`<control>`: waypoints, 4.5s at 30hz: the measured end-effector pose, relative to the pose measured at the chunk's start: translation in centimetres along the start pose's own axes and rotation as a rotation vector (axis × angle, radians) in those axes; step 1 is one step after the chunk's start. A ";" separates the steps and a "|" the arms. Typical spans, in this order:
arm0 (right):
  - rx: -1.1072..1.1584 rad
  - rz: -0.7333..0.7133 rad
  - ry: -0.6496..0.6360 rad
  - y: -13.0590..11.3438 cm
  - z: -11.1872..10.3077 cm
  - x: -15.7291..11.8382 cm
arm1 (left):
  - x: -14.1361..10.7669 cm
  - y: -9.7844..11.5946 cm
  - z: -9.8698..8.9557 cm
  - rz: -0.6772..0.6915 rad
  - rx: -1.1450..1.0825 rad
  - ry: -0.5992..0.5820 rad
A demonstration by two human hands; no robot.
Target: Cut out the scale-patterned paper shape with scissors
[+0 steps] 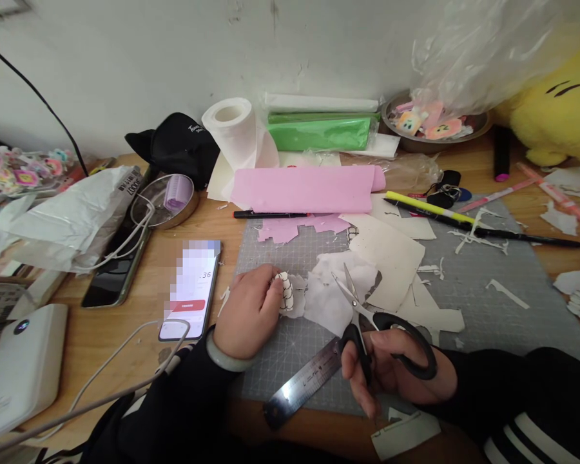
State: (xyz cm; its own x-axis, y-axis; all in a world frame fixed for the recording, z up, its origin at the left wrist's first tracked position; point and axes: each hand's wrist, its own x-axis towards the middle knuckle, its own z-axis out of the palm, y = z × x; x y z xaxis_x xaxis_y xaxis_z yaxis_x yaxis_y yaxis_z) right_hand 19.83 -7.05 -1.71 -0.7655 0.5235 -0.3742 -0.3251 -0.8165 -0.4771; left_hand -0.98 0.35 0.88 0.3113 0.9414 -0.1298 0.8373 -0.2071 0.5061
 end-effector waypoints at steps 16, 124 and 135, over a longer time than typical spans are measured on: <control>0.008 0.013 0.006 0.0 0.1 0.0 | 0.0 -0.2 0.8 0.072 0.159 -0.013; -0.205 -0.186 0.369 -1.4 0.7 -0.2 | -3.2 4.5 4.5 0.009 -1.396 -0.521; -0.144 -0.149 0.199 -1.0 -0.7 0.9 | -3.2 3.8 4.7 -0.139 -1.382 -0.499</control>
State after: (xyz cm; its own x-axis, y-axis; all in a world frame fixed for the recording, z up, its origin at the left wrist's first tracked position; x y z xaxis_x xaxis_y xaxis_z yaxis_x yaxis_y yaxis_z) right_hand 19.84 -5.62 -2.16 -0.5866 0.6842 -0.4334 -0.3330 -0.6915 -0.6410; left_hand 3.33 -4.73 -0.79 0.6253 0.6858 -0.3724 -0.1220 0.5572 0.8214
